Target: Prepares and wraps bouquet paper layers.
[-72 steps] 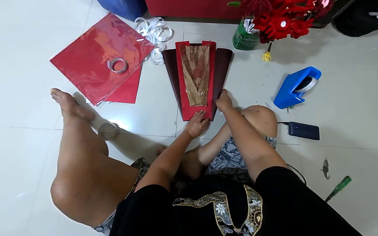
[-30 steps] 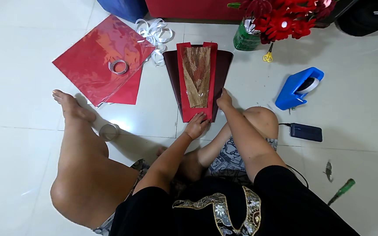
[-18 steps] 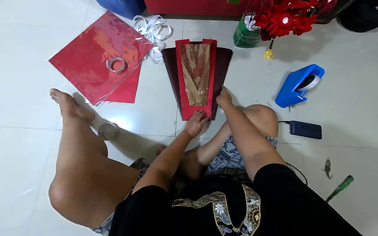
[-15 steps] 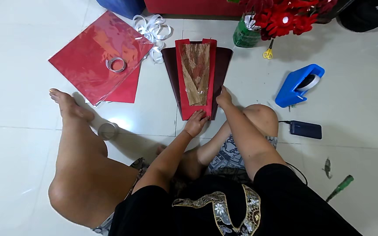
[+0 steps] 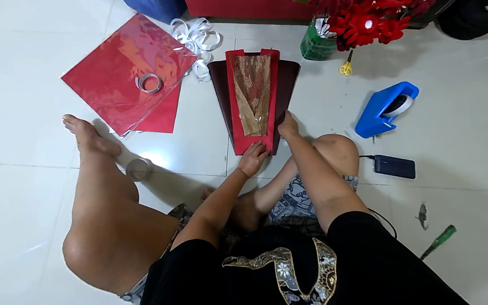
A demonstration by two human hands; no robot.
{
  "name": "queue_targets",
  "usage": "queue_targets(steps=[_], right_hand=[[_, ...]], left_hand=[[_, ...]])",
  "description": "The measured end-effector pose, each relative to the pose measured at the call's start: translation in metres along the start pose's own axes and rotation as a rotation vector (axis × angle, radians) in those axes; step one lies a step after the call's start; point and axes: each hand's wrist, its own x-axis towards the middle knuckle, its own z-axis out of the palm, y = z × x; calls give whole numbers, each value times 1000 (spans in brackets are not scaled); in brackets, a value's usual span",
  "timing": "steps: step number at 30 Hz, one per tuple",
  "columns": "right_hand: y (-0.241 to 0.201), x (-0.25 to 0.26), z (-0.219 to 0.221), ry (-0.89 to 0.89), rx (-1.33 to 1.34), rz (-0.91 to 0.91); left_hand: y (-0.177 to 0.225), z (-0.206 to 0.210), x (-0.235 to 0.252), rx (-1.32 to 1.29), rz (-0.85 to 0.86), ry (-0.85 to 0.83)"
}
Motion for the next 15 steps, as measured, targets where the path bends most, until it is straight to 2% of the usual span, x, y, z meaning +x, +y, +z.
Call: queue_targets(steps=[15], right_hand=[[0, -2, 0, 5, -16, 7]], left_hand=[[-1, 2, 0, 16, 18, 25]])
